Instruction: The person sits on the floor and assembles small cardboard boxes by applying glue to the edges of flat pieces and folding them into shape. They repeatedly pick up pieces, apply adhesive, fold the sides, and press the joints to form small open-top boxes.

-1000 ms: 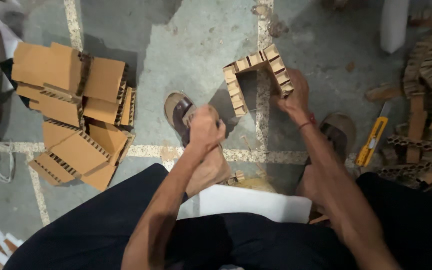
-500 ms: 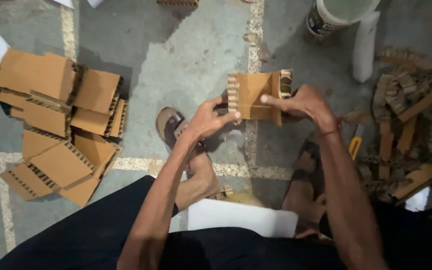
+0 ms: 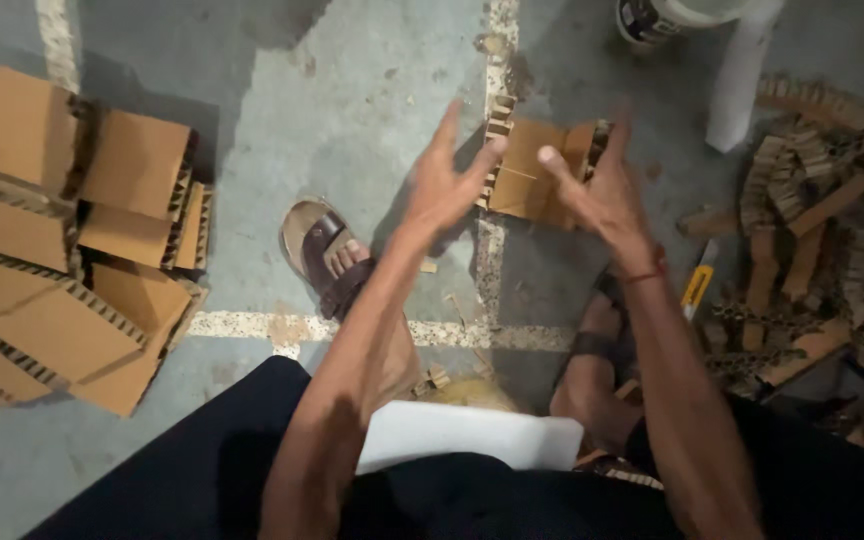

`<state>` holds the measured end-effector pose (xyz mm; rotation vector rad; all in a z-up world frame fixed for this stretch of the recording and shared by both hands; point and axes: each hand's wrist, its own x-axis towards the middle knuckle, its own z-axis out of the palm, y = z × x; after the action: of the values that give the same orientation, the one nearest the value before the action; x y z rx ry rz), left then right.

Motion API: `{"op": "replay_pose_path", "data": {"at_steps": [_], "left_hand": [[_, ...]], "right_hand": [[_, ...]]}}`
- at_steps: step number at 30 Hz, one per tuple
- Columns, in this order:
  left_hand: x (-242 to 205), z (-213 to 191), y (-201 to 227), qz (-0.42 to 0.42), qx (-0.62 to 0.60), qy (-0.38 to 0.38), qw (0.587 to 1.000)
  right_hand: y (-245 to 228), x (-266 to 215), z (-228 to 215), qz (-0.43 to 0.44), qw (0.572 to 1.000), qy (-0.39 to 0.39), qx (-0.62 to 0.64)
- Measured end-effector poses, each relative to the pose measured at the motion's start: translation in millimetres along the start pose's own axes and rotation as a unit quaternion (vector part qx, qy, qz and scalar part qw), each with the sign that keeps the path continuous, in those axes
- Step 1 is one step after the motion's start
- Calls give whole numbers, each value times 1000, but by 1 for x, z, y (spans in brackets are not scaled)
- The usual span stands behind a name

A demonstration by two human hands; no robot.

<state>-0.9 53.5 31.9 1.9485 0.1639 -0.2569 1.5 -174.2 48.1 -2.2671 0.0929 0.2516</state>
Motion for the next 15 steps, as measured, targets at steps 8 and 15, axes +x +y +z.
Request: {"op": "replay_pose_path", "data": {"at_steps": [8,15], "left_hand": [[19,54,-8,104,8,41,994],[21,51,5,118,37,47,991]], "right_hand": [[20,-2,42,35,990,95,-99],[27,-4,45,6,990,99,-99]]}}
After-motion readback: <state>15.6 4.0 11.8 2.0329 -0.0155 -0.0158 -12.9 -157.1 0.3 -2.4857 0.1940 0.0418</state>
